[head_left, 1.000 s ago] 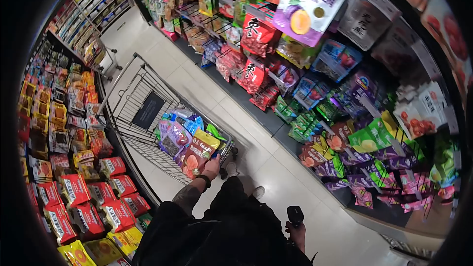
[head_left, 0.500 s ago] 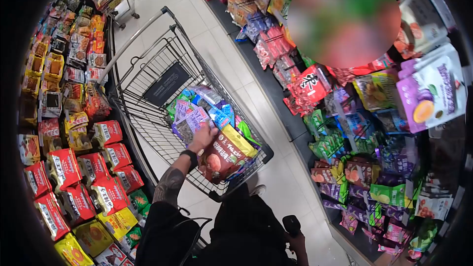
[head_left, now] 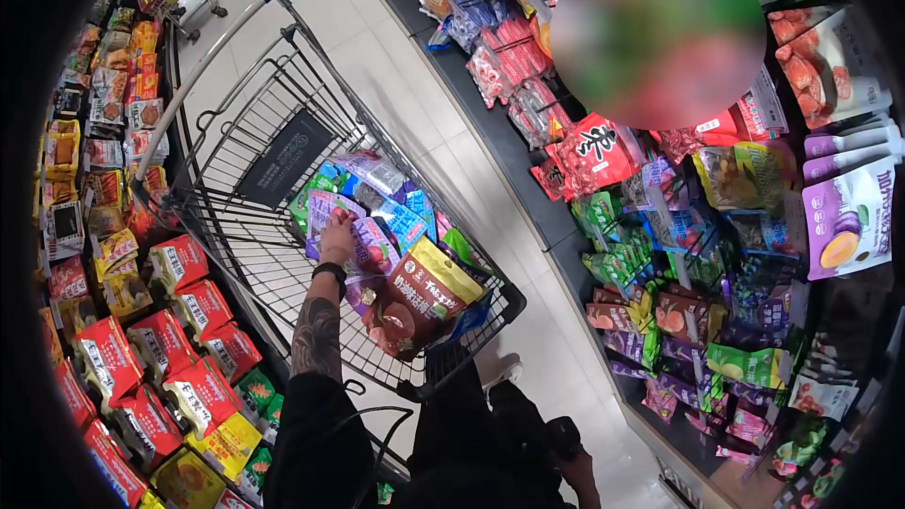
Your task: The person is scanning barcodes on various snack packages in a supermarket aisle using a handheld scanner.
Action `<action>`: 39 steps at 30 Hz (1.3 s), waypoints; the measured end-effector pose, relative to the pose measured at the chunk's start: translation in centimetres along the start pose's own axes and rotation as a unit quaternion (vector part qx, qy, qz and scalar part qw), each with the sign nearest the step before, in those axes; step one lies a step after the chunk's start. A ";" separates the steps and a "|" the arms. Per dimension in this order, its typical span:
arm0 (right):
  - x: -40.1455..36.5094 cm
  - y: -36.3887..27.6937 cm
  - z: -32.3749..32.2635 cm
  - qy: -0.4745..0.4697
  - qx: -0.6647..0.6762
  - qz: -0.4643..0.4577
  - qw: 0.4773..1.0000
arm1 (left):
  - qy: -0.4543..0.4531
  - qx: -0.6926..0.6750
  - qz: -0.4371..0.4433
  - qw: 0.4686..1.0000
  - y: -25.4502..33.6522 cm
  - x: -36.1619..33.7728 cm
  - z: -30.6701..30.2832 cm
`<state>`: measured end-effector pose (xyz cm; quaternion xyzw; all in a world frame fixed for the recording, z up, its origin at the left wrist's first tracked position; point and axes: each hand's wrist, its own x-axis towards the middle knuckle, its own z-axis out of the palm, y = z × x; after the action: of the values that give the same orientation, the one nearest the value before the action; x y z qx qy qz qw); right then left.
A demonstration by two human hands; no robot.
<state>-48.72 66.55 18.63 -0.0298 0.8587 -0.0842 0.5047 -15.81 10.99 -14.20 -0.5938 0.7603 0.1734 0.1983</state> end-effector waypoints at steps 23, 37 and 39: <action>-1.7 -1.9 -14.1 0.049 0.236 -0.356 0.903 | 0.248 -0.616 0.293 0.688 16.6 -30.1 -32.6; -17.8 -5.1 -22.0 -0.102 0.330 -0.614 0.710 | -0.449 -0.691 0.566 0.016 42.7 -38.2 -41.0; -20.2 -4.5 -21.8 -0.123 0.338 -0.603 0.712 | -0.515 -0.624 0.587 -0.020 45.2 -39.9 -41.2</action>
<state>-58.04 67.42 47.24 -0.3786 0.5034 -0.6507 0.4241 -55.02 34.33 42.82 -0.4243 -0.1231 -0.8931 0.0844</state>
